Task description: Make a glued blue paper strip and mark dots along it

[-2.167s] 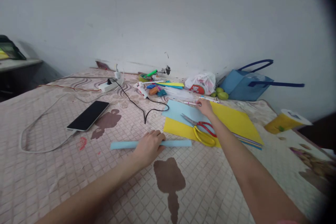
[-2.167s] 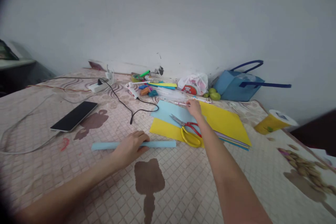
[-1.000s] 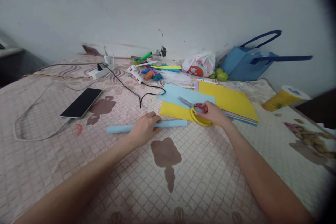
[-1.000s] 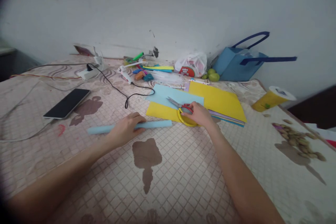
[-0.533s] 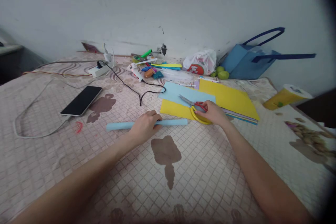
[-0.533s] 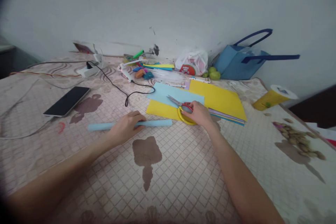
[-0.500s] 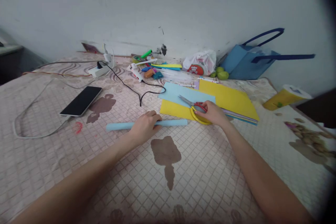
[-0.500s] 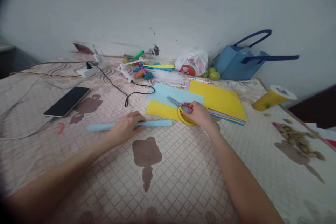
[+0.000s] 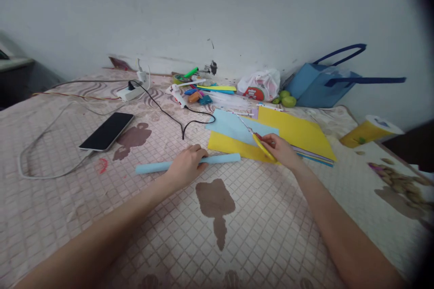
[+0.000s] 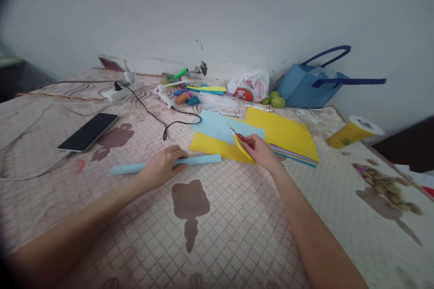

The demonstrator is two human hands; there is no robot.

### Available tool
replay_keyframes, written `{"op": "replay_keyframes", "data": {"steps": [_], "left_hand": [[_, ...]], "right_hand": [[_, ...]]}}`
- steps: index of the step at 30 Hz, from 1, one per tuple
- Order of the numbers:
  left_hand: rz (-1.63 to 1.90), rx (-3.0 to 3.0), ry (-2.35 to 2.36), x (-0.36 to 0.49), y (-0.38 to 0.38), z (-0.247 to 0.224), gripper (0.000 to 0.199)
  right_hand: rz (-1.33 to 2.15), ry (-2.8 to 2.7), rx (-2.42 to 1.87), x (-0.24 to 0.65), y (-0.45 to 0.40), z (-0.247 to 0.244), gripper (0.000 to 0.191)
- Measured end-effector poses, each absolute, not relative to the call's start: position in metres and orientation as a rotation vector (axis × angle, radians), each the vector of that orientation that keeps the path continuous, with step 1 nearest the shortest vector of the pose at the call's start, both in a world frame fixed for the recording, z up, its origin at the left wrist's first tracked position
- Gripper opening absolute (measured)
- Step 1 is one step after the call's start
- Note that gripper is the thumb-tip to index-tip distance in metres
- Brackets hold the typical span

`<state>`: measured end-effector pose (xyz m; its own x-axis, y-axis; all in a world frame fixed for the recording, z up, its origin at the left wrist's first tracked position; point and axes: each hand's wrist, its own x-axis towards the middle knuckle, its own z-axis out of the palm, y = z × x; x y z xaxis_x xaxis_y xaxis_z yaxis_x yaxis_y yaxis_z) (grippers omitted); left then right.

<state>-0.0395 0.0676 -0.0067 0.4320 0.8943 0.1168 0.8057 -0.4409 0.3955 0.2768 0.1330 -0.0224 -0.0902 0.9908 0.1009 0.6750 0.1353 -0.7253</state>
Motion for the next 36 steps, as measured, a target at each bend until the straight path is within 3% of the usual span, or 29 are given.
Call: {"op": "replay_keyframes", "data": {"steps": [4,8,21,28,36], "left_hand": [[0.448,2.406,1.469,-0.040,0.068,-0.007,0.019],[0.454,2.411,1.465,-0.040,0.069,-0.007,0.018],[0.499,2.455,1.458,-0.044,0.070,-0.011,0.016],[0.448,2.409,1.476,-0.042,0.068,-0.005,0.019],[0.448,2.445,1.471,-0.042,0.069,-0.008,0.018]], "right_hand": [[1.265,-1.532,-1.314,0.267,0.124,-0.013,0.034],[1.468,-1.457,-1.168,0.260,0.118,-0.009,0.029],[1.296,-1.572,-1.165,0.246,0.118,-0.013,0.029],[1.269,-1.690,-1.222,0.214,0.098,-0.015,0.048],[1.038,-1.794,-1.234,0.202,0.095,-0.029,0.041]]}}
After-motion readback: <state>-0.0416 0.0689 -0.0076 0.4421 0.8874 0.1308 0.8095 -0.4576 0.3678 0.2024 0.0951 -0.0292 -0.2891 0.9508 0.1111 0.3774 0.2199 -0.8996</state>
